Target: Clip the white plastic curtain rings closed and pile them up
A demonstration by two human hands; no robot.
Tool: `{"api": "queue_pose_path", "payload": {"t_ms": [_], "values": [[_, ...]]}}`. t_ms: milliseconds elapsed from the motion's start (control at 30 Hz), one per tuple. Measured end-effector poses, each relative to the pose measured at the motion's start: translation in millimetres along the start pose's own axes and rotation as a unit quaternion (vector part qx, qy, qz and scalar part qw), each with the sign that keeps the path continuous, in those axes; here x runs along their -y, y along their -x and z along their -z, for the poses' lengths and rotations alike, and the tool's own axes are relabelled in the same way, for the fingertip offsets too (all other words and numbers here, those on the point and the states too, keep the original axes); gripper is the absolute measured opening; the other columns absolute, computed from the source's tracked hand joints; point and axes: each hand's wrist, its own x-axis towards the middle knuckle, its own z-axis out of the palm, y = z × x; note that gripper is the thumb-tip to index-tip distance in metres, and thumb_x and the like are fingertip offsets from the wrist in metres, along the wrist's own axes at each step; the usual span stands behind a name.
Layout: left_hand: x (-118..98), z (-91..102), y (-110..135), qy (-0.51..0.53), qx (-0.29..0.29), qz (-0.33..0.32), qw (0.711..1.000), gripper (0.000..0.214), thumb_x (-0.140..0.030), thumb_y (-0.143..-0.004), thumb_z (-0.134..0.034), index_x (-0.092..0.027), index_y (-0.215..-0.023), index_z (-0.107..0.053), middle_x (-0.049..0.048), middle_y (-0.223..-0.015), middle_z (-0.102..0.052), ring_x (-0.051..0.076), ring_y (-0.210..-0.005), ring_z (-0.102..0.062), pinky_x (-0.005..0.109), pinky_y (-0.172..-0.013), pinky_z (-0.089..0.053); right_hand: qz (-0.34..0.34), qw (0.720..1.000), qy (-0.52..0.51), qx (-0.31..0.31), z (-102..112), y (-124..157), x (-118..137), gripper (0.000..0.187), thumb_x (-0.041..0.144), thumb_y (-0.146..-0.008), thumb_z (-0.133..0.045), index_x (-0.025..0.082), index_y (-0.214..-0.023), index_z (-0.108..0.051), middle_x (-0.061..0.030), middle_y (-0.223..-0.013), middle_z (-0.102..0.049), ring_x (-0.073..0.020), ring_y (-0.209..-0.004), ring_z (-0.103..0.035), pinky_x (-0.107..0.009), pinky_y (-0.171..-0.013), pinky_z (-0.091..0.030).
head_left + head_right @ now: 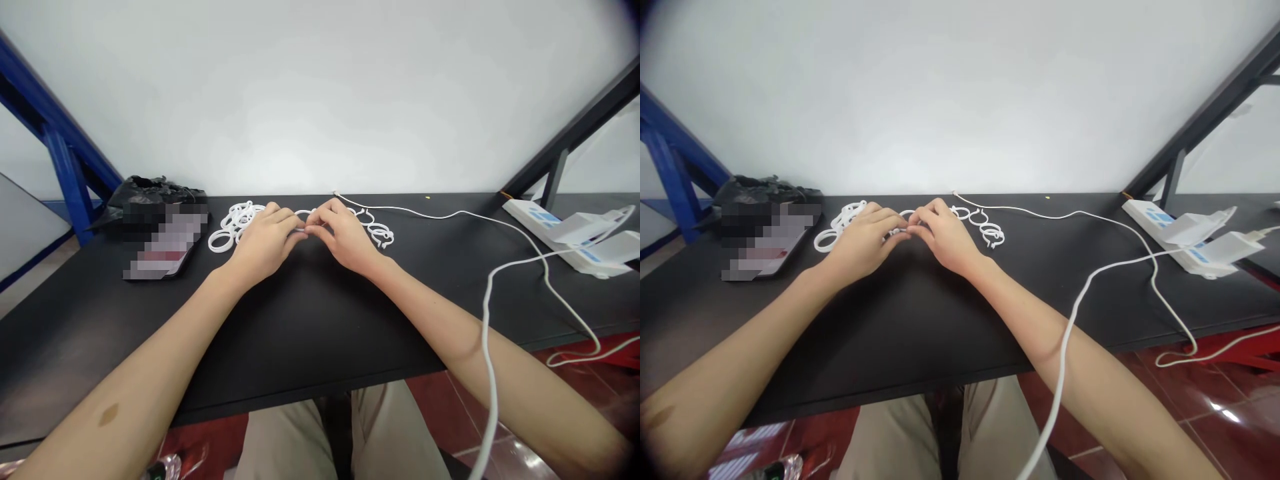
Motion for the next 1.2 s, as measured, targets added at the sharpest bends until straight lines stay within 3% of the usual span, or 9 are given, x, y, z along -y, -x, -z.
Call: {"api": "queue_pose_path", "payload": {"t_ms": [100,200,333,500,700,1067,1200], "values": [[0,0.0,-1,0.018,0.000,0.009,1.000,0.029,-0.029,-0.098,-0.043,-0.021,-0.080,-0.064,0.0063,-0.079,-0.065,0.023,-0.078,-0.047,0.039,-0.074,-0.045,-0.015,0.998,-0.049,-0.044,-1,0,6,0.015,0.030,-0.093,-0.061,0.022,-0.104,-0.063,-0.0053,-0.106,-0.057,-0.0156,-0.087,-0.060,-0.033,-0.088,-0.051],[-2,-0.6,-1,0.043,-0.004,0.002,0.999,0.028,-0.030,-0.098,-0.044,-0.022,-0.081,-0.065,0.0046,-0.078,-0.066,0.022,-0.075,-0.046,0.038,-0.074,-0.044,-0.062,0.992,-0.074,-0.085,-2,-1,7,0.028,0.036,-0.094,-0.059,0.021,-0.118,-0.060,-0.0081,-0.114,-0.058,-0.0154,-0.089,-0.060,-0.033,-0.085,-0.051],[-5,0.4,-1,0.061,-0.013,0.003,0.998,0.025,-0.029,-0.098,-0.045,-0.022,-0.089,-0.067,0.0044,-0.086,-0.070,0.022,-0.079,-0.047,0.037,-0.075,-0.044,-0.120,0.980,-0.151,-0.057,-3,-3,-1,0.024,0.039,-0.097,-0.054,0.019,-0.099,-0.065,-0.0025,-0.088,-0.066,-0.0142,-0.080,-0.062,-0.030,-0.079,-0.051],[-8,1.7,-1,0.063,-0.008,0.027,0.998,0.027,-0.031,-0.099,-0.043,-0.022,-0.090,-0.066,0.0046,-0.087,-0.070,0.022,-0.080,-0.049,0.037,-0.077,-0.043,-0.180,0.932,-0.309,-0.059,-6,-6,-9,0.031,0.048,-0.085,-0.068,0.018,-0.087,-0.064,0.0019,-0.071,-0.065,-0.0111,-0.065,-0.061,-0.026,-0.068,-0.053],[-11,0.8,0,0.074,-0.002,0.042,0.996,0.028,-0.039,-0.100,-0.044,-0.023,-0.094,-0.065,0.0034,-0.089,-0.070,0.021,-0.081,-0.050,0.036,-0.077,-0.043,-0.190,0.942,-0.266,-0.076,-4,-8,-4,0.037,0.054,-0.081,-0.070,0.019,-0.078,-0.063,0.0026,-0.065,-0.064,-0.0097,-0.057,-0.057,-0.023,-0.057,-0.047],[-12,4.0,-1,0.106,-0.015,0.114,0.988,0.018,-0.030,-0.097,-0.048,-0.026,-0.101,-0.065,0.0007,-0.079,-0.068,0.022,-0.085,-0.054,0.034,-0.076,-0.044,-0.200,0.938,-0.276,-0.071,-6,-6,1,0.040,0.058,-0.080,-0.070,0.019,-0.081,-0.063,0.0009,-0.068,-0.067,-0.0103,-0.056,-0.059,-0.024,-0.056,-0.049],[-13,6.7,-1,0.027,-0.035,0.129,0.991,0.015,-0.026,-0.091,-0.050,-0.023,-0.095,-0.064,0.0040,-0.084,-0.069,0.025,-0.091,-0.056,0.041,-0.086,-0.043,-0.154,0.977,-0.124,-0.083,-2,-5,-14,0.034,0.051,-0.093,-0.056,0.019,-0.088,-0.067,-0.0010,-0.075,-0.070,-0.0142,-0.067,-0.062,-0.030,-0.071,-0.050]]}}
